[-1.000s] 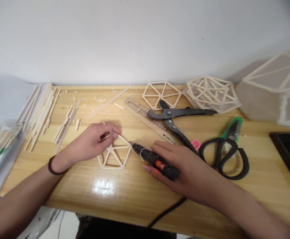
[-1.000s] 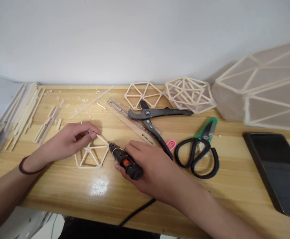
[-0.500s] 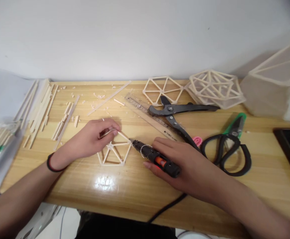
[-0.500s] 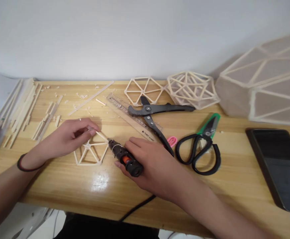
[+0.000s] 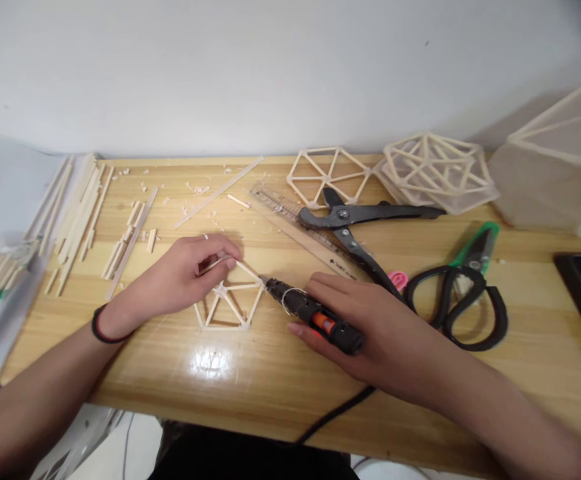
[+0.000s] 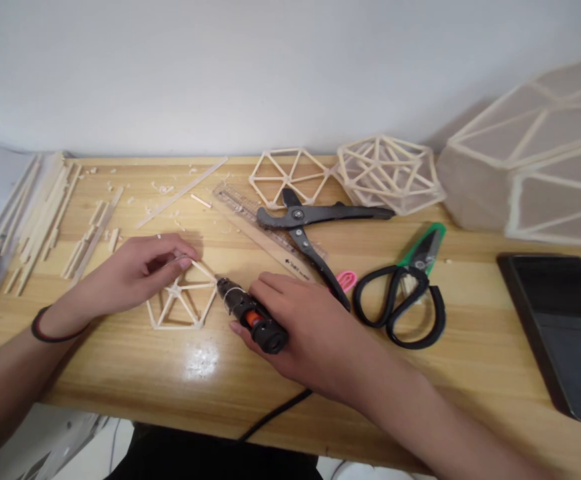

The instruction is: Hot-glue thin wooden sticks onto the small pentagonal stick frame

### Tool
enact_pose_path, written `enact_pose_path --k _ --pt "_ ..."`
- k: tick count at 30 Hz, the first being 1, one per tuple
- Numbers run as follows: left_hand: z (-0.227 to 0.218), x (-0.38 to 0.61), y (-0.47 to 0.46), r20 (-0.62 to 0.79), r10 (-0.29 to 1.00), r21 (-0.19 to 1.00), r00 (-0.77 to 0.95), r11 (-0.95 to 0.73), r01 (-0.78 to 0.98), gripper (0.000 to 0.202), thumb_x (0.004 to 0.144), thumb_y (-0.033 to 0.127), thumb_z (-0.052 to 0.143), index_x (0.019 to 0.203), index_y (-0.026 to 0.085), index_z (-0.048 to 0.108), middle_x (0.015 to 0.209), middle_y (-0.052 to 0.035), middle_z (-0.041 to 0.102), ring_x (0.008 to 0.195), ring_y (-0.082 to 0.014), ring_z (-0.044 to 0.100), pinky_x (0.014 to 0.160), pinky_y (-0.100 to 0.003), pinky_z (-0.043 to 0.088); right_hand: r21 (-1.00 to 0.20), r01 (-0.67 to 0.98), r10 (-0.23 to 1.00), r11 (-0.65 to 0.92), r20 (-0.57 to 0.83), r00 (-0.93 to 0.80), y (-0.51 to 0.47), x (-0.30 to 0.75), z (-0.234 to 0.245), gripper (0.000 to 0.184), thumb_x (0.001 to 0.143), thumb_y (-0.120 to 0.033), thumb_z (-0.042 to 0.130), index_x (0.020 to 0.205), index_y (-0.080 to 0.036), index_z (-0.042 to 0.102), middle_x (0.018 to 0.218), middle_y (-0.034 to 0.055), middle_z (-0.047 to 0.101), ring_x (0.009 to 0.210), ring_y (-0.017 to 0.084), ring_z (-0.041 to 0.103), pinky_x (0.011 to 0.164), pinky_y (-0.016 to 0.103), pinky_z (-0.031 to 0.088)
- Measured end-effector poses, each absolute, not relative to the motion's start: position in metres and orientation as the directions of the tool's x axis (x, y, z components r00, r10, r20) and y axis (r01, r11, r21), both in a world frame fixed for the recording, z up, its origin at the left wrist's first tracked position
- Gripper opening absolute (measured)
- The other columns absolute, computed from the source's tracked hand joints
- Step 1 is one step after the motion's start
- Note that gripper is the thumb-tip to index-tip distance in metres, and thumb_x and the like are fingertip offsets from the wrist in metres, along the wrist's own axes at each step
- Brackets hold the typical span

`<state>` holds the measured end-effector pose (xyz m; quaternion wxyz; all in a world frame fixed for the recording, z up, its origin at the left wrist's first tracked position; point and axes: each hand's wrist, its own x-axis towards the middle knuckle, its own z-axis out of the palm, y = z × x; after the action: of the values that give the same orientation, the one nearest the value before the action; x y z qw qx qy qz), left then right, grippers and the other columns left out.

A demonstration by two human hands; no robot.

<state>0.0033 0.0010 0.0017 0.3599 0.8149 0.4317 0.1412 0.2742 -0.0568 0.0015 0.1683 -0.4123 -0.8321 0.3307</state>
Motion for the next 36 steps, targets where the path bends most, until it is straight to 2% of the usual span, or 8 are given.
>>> enact_pose_path --k 7,17,26,36 --pt "0.0024 0.0037 0.0018 -0.079 0.809 0.701 0.582 -0.37 0.61 0.016 0.099 0.026 0.055 0.1 0.018 0.069 0.094 -0.0025 0.071 0.064 -0.0096 0.056 0.056 -0.02 0.042 -0.692 0.577 0.796 0.434 -0.005 -0.605 -0.0574 0.2739 0.0022 0.021 0.095 -0.027 0.062 0.079 -0.023 0.049 0.08 0.0025 0.06 0.071 0.019 0.06 0.061 0.029 0.042" --pt "0.0046 0.0055 0.0017 -0.094 0.808 0.7 0.581 -0.362 0.616 0.017 0.099 0.026 0.054 0.098 0.017 0.069 0.095 -0.0026 0.071 0.065 -0.01 0.056 0.056 -0.02 0.041 -0.685 0.573 0.8 0.45 0.025 -0.599 -0.0571 0.2742 0.0011 0.019 0.092 -0.022 0.064 0.079 -0.023 0.05 0.079 0.002 0.061 0.069 0.019 0.061 0.059 0.029 0.042" --pt "0.0046 0.0055 0.0011 -0.096 0.817 0.699 0.569 -0.352 0.623 0.013 0.097 0.023 0.058 0.097 0.018 0.07 0.091 -0.0006 0.071 0.061 -0.0085 0.054 0.056 -0.02 0.041 -0.695 0.579 0.799 0.427 -0.01 -0.601 -0.0578 0.2756 0.0004 0.018 0.093 -0.023 0.063 0.08 -0.023 0.05 0.079 0.0021 0.06 0.071 0.019 0.06 0.061 0.03 0.042" --pt "0.0032 0.0049 0.0015 -0.104 0.817 0.692 0.568 -0.351 0.631 0.015 0.098 0.028 0.057 0.098 0.019 0.069 0.093 -0.0002 0.071 0.062 -0.0094 0.055 0.057 -0.021 0.042 -0.699 0.576 0.8 0.423 -0.009 -0.599 -0.0578 0.2753 -0.0006 0.017 0.093 -0.023 0.063 0.081 -0.023 0.051 0.08 0.0028 0.06 0.072 0.019 0.06 0.062 0.03 0.043"
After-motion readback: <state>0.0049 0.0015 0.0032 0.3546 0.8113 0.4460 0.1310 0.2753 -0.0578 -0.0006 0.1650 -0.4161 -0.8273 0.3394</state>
